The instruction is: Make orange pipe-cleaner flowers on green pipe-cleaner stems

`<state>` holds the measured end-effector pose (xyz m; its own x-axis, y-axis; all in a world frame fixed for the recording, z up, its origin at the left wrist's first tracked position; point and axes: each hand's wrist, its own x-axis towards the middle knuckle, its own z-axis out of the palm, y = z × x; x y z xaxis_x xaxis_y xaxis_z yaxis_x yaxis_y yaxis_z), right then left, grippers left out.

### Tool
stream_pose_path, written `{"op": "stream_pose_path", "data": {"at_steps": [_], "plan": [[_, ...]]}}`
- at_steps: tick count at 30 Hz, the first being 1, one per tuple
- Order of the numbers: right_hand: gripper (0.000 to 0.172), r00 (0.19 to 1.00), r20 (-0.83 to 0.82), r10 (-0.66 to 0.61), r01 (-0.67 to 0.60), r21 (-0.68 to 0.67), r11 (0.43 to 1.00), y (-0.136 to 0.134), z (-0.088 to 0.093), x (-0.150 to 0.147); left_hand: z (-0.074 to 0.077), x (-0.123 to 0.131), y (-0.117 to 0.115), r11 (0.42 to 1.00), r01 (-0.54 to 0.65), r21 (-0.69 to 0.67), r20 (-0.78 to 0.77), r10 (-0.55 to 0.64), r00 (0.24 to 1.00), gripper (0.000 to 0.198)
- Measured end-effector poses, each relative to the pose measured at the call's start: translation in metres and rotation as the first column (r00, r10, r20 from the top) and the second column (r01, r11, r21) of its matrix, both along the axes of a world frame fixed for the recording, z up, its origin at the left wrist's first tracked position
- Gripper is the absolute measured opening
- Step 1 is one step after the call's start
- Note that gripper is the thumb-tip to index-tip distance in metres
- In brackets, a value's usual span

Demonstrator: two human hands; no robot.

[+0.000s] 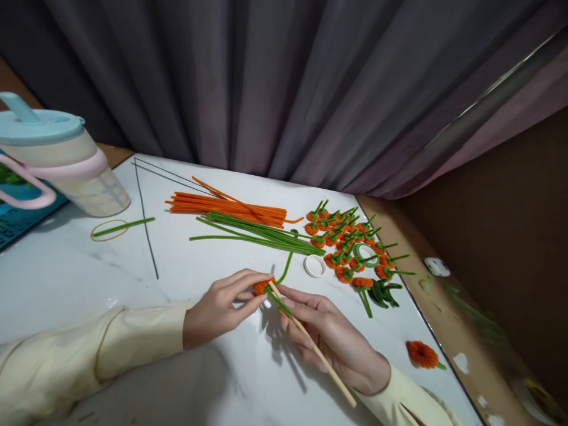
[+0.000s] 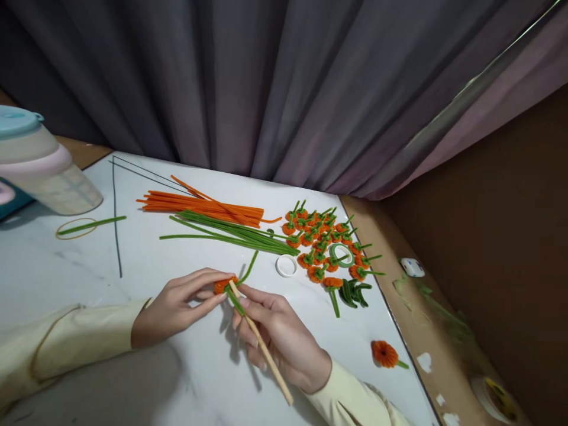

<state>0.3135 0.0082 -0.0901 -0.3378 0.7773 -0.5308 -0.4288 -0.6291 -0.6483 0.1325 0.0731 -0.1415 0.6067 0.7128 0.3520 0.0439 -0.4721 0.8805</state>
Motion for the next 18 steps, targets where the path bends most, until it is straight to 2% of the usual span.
{"op": "stream_pose_path", "data": {"at_steps": [4,9,13,18], "plan": [[0.05,0.995,0.053,-0.084,0.084,0.016,0.996,-0.002,-0.002,-0.006,-0.001,0.0,0.0,0.998,-0.006,0.055,0.007,0.006,1.0,0.028],[0.063,0.973,0.211,-0.093,0.068,0.123,0.99,-0.004,-0.009,-0.009,0.002,0.001,-0.001,1.0,-0.01,0.022,-0.01,0.011,1.0,0.027],[0.062,0.967,0.238,-0.088,0.055,0.143,0.988,-0.003,-0.009,-0.01,0.005,0.0,-0.002,1.0,-0.024,-0.001,-0.057,0.024,0.998,0.026],[0.056,0.975,0.18,-0.131,0.114,0.104,0.988,-0.002,-0.005,-0.012,0.005,0.0,-0.002,0.997,-0.046,-0.06,-0.068,0.042,0.997,0.026]]}}
